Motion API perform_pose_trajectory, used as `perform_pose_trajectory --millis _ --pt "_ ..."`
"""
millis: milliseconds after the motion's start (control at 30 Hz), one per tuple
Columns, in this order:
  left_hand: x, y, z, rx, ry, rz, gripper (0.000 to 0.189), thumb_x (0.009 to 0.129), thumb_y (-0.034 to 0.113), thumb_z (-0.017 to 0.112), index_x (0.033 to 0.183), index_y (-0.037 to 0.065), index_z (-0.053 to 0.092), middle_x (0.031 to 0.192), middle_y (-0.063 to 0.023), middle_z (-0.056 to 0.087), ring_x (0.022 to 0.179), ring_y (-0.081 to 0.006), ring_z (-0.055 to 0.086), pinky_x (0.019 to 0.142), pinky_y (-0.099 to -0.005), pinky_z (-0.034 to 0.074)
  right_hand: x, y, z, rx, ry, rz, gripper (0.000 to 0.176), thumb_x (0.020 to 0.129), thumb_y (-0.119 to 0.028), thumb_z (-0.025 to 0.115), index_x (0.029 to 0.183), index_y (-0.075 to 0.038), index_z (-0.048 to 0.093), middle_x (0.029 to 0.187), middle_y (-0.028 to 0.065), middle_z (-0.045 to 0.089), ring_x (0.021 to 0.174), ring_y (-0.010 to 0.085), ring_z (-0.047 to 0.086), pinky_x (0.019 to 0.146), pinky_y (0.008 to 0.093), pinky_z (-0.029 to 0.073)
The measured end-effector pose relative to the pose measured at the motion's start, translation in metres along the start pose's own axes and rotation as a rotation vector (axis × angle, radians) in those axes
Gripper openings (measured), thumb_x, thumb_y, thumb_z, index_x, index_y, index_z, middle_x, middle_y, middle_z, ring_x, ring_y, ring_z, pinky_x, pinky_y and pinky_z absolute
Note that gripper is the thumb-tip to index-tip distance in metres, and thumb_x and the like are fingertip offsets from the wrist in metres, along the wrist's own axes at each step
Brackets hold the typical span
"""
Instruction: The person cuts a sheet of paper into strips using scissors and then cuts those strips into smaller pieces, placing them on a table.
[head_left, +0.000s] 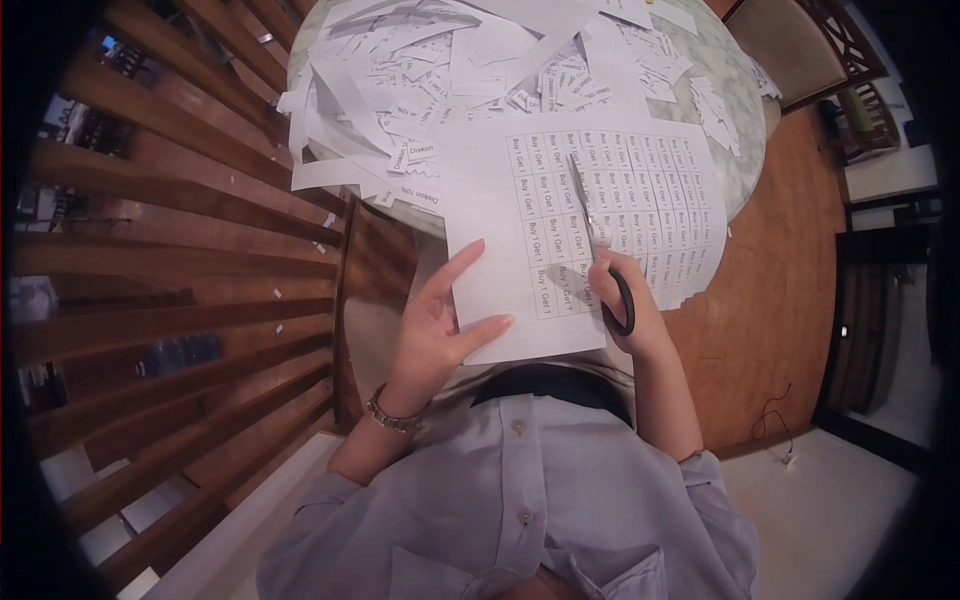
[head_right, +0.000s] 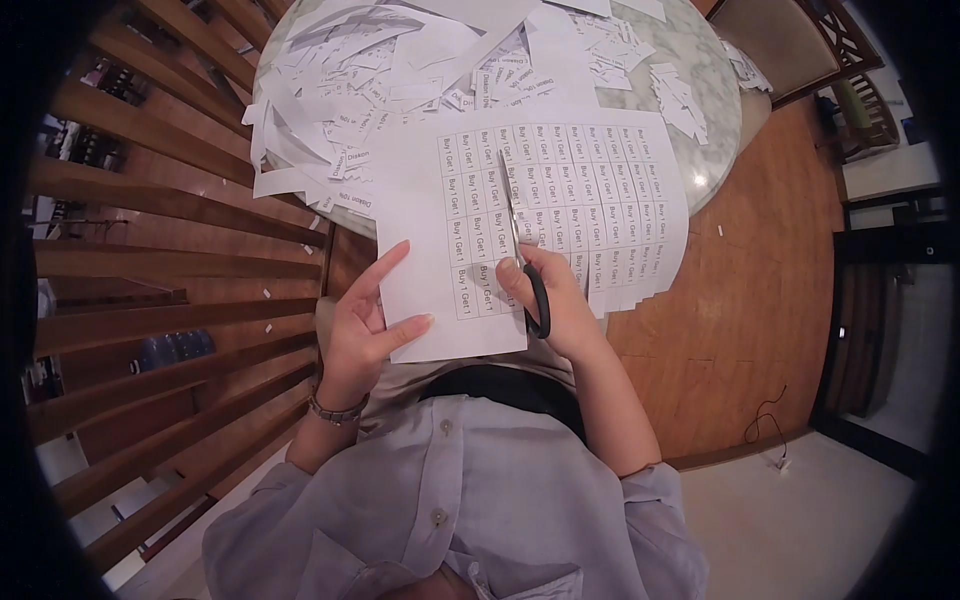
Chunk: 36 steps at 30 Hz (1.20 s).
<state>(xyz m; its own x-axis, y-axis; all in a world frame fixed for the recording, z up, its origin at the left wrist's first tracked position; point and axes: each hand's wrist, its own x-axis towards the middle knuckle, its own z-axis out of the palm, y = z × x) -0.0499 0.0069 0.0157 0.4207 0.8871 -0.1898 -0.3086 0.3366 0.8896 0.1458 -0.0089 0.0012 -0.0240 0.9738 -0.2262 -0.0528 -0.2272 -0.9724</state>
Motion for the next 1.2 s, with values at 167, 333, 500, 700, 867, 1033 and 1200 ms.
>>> perform_pose_trajectory --millis 167,333,500,700,867,1033,1200 --pt "0.0 -0.001 -0.002 -0.003 -0.007 0.014 0.061 0.068 -0.01 0.058 0.121 -0.003 0.03 0.112 -0.0136 0.044 0.101 -0.0153 0.045 0.085 -0.0265 0.039 -0.002 -0.015 0.011 0.091 0.032 0.024 0.047 0.079 -0.039 0.051 0.094 0.006 0.053 0.064 0.0006 0.052 0.067 0.0047 0.045 0.059 0.0204 0.037" --pt "0.0 -0.002 -0.004 -0.015 -0.019 0.043 0.061 0.068 -0.011 0.057 0.121 -0.004 0.03 0.112 -0.014 0.044 0.102 -0.016 0.045 0.085 -0.0269 0.039 -0.007 -0.028 0.01 -0.113 0.05 0.135 0.041 0.08 -0.034 0.051 0.09 0.005 0.052 0.057 0.0026 0.051 0.043 0.0057 0.047 0.037 0.0177 0.036" --pt "0.0 -0.002 -0.007 -0.016 -0.053 0.009 0.061 0.069 -0.011 0.056 0.122 -0.003 0.028 0.114 -0.0143 0.042 0.104 -0.0166 0.043 0.087 -0.0273 0.038 -0.004 -0.019 -0.001 0.046 -0.068 0.148 0.041 0.08 -0.036 0.049 0.084 0.005 0.051 0.051 0.0031 0.048 0.032 0.0061 0.041 0.029 0.0168 0.031" --pt "-0.006 -0.004 -0.001 -0.048 -0.076 0.012 0.062 0.069 -0.011 0.056 0.123 -0.004 0.025 0.116 -0.0145 0.04 0.106 -0.0166 0.041 0.088 -0.0276 0.037 -0.001 -0.021 0.0 0.107 -0.048 0.082 0.047 0.08 -0.04 0.049 0.084 0.006 0.05 0.049 0.0031 0.048 0.033 0.0057 0.043 0.03 0.0168 0.032" --pt "-0.006 -0.002 -0.001 -0.073 -0.046 -0.006 0.063 0.067 -0.011 0.057 0.122 -0.004 0.027 0.117 -0.015 0.04 0.107 -0.0173 0.041 0.089 -0.0281 0.035 0.0 -0.026 0.004 0.012 -0.044 0.089 0.058 0.078 -0.05 0.045 0.089 0.006 0.049 0.053 0.0027 0.048 0.033 0.0038 0.039 0.029 0.0171 0.028" --pt "-0.006 -0.001 -0.001 -0.082 -0.035 -0.022 0.065 0.065 -0.012 0.057 0.122 -0.004 0.028 0.117 -0.0152 0.04 0.107 -0.0179 0.041 0.09 -0.0286 0.033 -0.001 -0.029 0.004 -0.003 -0.019 0.161 0.042 0.08 -0.037 0.05 0.086 0.005 0.052 0.05 0.0013 0.047 0.033 0.005 0.042 0.03 0.0161 0.032" --pt "-0.007 -0.001 -0.001 -0.037 -0.062 -0.006 0.061 0.069 -0.011 0.056 0.122 -0.005 0.026 0.115 -0.0155 0.04 0.105 -0.0173 0.041 0.088 -0.0283 0.037 0.001 -0.019 0.003 0.003 0.01 0.089 0.042 0.08 -0.036 0.05 0.084 0.005 0.052 0.05 0.002 0.048 0.034 0.0057 0.042 0.031 0.0173 0.032"
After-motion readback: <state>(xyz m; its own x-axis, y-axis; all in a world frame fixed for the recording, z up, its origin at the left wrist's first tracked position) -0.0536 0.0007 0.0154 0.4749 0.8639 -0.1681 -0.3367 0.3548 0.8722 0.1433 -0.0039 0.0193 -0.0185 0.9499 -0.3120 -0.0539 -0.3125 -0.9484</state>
